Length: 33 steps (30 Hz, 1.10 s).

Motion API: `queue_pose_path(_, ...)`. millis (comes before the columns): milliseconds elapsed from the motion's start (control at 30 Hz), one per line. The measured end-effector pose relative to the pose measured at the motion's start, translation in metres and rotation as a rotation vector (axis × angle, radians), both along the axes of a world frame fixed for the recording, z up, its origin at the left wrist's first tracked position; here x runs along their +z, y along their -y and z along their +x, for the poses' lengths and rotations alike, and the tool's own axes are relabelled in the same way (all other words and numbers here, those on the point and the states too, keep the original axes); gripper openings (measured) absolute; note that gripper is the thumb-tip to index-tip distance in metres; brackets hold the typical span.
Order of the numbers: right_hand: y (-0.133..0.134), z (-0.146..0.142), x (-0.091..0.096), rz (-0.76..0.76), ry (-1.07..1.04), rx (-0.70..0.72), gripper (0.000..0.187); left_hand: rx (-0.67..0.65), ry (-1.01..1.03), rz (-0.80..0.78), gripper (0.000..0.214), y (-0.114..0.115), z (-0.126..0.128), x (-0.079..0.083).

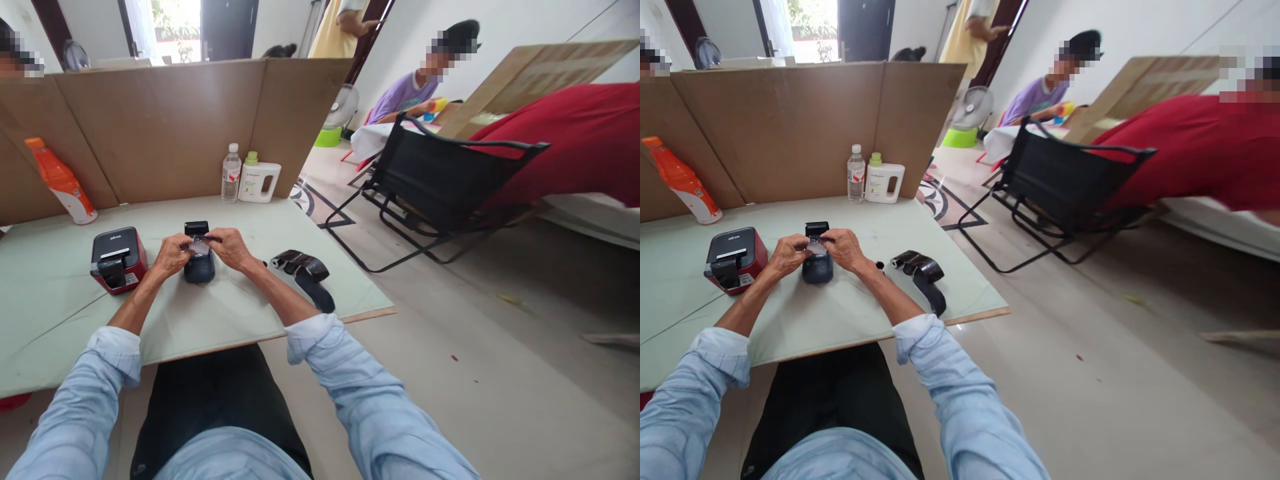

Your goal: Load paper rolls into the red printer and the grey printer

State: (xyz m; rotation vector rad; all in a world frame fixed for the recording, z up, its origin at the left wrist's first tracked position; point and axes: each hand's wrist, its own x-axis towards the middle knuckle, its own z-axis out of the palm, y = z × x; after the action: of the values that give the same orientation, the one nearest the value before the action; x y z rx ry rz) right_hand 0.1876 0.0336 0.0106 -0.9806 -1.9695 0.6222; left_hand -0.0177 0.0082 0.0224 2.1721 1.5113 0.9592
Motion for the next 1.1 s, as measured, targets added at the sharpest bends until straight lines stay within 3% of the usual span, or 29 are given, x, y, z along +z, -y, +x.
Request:
queue_pose_path(300,-0.008,0.0,-0.006,0.004,0.113,-0.022,0.024,-0.035,0.024,-0.061,0.025,-0.007,0.0,-0.006)
queue_pose_path(567,-0.008,-0.002,-0.007,0.051,0.175,-0.012,0.027,0.025,-0.027,-0.093,0.023,-0.015,-0.005,-0.012)
queue_pose_path(767,-0.003,-0.007,-0.009,0.064,0.228,-0.006,0.029,0.009,-0.039,-0.147,0.025,-0.017,-0.009,-0.016)
queue_pose_path(1100,0.011,-0.013,-0.02,0.111,0.242,-0.047,0.032,0.07,-0.153,-0.107,0.032,-0.016,-0.005,-0.012)
